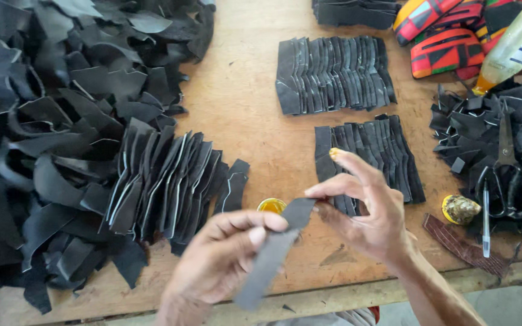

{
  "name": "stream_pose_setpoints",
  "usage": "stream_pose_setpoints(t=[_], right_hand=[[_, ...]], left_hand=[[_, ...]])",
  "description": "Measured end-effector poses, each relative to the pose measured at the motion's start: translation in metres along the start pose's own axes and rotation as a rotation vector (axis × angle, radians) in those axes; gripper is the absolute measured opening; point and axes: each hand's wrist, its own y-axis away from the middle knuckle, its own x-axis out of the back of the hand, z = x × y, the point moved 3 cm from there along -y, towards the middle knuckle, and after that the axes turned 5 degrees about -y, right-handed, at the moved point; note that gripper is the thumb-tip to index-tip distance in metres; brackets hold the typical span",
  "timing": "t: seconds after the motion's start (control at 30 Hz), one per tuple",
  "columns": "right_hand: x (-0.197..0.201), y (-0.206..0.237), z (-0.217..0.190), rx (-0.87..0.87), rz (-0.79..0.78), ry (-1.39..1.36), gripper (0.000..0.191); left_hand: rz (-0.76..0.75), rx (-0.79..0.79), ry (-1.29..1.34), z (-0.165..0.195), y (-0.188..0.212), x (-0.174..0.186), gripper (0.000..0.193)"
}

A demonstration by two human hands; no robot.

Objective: The person repeatedly picks up black rubber strips from a pile, applies a yellow adhesive to one side using fingers, and places the strips into a neat stack. The process is repeated for multiple strips throughout the clip.

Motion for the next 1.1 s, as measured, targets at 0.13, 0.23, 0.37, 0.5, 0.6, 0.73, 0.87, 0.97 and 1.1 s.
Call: stream_pose_setpoints(t=[0.13,0.23,0.37,0.5,0.6,0.73,0.87,0.97,1.1], right_hand=[[0.008,0.011,0.006,-0.217,0.1,-0.2,0.077],[0.014,0.018,0.01,-0.29,0.181,-0.348,0.076],[0.008,0.03,0.016,-0.329,0.316,-0.391,0.075],[-0.015,0.044,0.046,-0.548,0.395,-0.391,0.077],[-0.025,0.06,0.066,-0.64,0.421,-0.22,0.081],[-0.031,0.077,0.086,-0.678,0.415,-0.039,0.085],[-0.031,0.085,0.097,-0.706,0.395,0.062,0.084],[-0.03,0.084,0.1,-0.672,0.368,0.139,0.085],[-0.029,0.081,0.104,-0.723,0.356,0.172,0.088]], left_hand=[[-0.048,-0.038,-0.327,0.043,-0.02,-0.016,0.03],[0.074,-0.034,-0.739,0.066,-0.046,-0.023,0.018],[0.198,-0.317,-1.395,0.086,-0.098,-0.028,0.017],[0.175,-0.27,-1.36,0.066,-0.155,-0.008,0.018],[0.202,-0.202,-1.353,0.038,-0.185,0.018,0.027],[0.242,-0.073,-1.402,0.008,-0.21,0.047,0.033],[0.244,-0.116,-1.49,-0.007,-0.23,0.055,0.047],[0.262,-0.067,-1.528,-0.016,-0.239,0.057,0.047],[0.197,-0.134,-1.639,-0.018,-0.239,0.053,0.057]])
